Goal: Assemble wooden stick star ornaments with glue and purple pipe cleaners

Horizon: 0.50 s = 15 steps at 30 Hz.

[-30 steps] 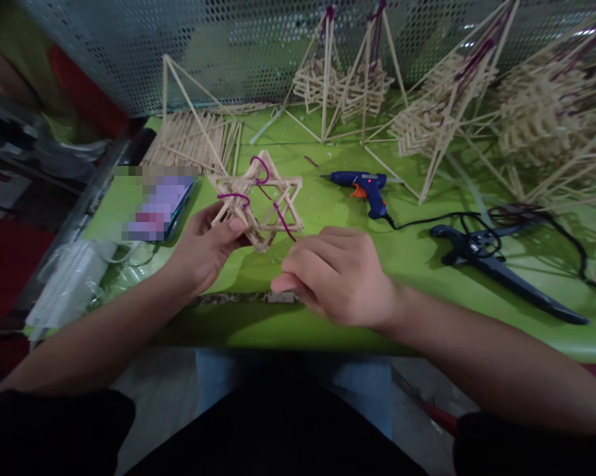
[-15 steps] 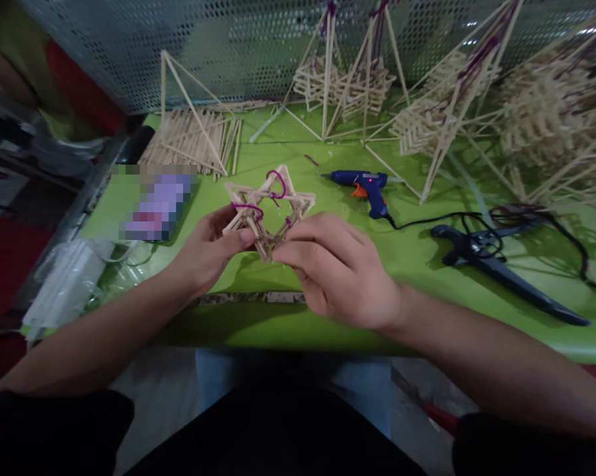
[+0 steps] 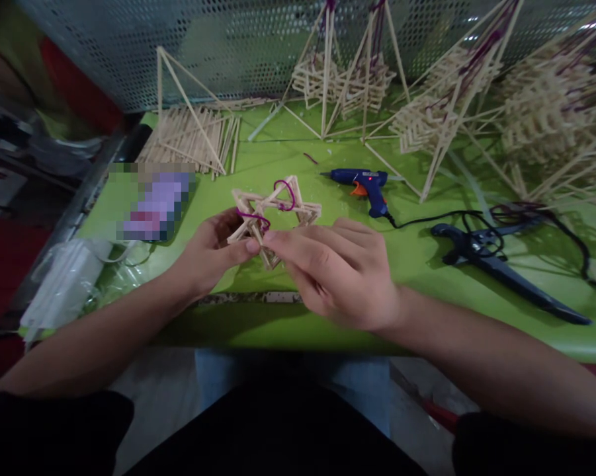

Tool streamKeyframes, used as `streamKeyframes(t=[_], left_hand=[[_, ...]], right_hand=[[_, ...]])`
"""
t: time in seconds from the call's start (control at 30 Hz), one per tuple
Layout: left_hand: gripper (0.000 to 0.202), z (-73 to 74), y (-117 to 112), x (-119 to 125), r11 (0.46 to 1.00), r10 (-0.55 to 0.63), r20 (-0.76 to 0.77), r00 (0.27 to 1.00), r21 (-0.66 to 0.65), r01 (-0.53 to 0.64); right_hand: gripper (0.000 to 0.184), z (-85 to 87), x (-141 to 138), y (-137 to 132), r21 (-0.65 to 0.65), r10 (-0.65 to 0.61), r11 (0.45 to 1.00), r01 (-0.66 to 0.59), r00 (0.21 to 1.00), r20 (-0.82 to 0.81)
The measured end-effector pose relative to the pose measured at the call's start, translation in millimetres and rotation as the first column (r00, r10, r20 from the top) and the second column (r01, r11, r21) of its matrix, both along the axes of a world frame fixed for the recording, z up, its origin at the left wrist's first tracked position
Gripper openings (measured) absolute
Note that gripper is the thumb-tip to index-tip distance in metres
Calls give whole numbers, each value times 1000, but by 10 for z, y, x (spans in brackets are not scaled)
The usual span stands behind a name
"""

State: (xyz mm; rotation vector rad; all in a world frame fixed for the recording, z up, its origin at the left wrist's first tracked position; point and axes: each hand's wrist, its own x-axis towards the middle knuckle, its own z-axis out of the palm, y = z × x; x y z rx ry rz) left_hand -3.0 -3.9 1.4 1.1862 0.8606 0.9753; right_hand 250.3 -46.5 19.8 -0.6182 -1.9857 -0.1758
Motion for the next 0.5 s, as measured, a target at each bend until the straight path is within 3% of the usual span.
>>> streamKeyframes(t=[0.5], left_hand=[[67,-16,21,-20,1000,-28,-7,1000,13,28]], right_hand=[[47,-48,-32,-6,10,-21,1000,21,1000,-9]])
